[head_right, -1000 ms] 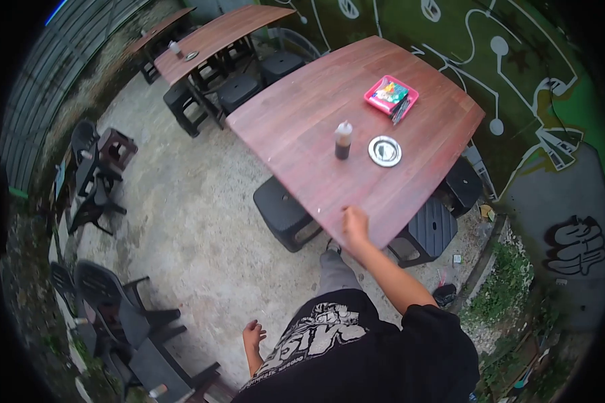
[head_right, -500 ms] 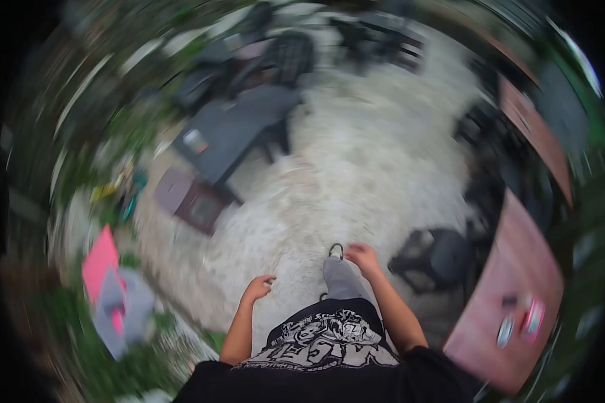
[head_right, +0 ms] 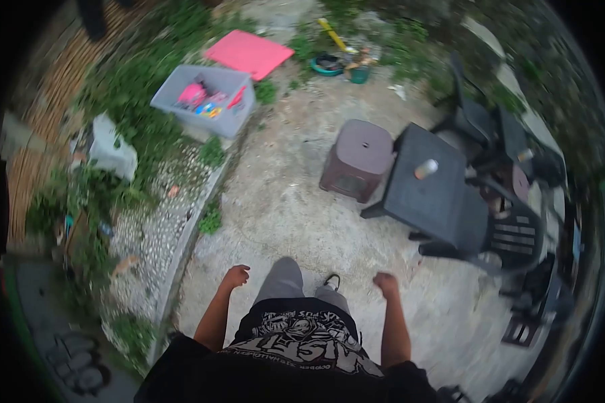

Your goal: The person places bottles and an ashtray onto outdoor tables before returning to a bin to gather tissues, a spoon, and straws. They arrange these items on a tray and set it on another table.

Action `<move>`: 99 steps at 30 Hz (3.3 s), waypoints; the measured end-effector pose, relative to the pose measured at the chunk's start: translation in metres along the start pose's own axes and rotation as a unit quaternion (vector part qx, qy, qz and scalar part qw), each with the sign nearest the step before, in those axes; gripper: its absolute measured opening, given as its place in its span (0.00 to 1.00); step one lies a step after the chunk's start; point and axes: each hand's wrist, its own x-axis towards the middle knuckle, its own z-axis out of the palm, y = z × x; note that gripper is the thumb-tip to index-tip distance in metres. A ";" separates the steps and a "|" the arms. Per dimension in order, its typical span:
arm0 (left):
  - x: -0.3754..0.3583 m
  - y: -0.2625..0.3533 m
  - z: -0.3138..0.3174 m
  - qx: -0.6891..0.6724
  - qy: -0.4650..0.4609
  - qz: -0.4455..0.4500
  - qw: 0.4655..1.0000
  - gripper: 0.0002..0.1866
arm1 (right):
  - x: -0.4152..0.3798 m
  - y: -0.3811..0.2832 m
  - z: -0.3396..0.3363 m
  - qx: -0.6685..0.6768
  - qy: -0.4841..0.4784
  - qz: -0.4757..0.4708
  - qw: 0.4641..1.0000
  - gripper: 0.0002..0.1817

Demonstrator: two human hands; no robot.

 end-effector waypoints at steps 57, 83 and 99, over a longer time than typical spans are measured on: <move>0.504 0.234 -0.115 -0.633 0.176 -0.318 0.683 0.22 | 1.289 -0.859 0.800 -0.750 -0.205 -0.430 0.459 0.17; 0.530 0.213 -0.313 -0.646 0.222 -0.448 0.576 0.14 | 1.201 -1.015 0.714 -0.653 -0.149 -0.578 0.467 0.13; 0.589 0.166 -0.636 -0.779 0.449 -0.013 0.437 0.28 | 0.932 -0.895 0.471 -0.160 -0.564 -0.556 0.590 0.18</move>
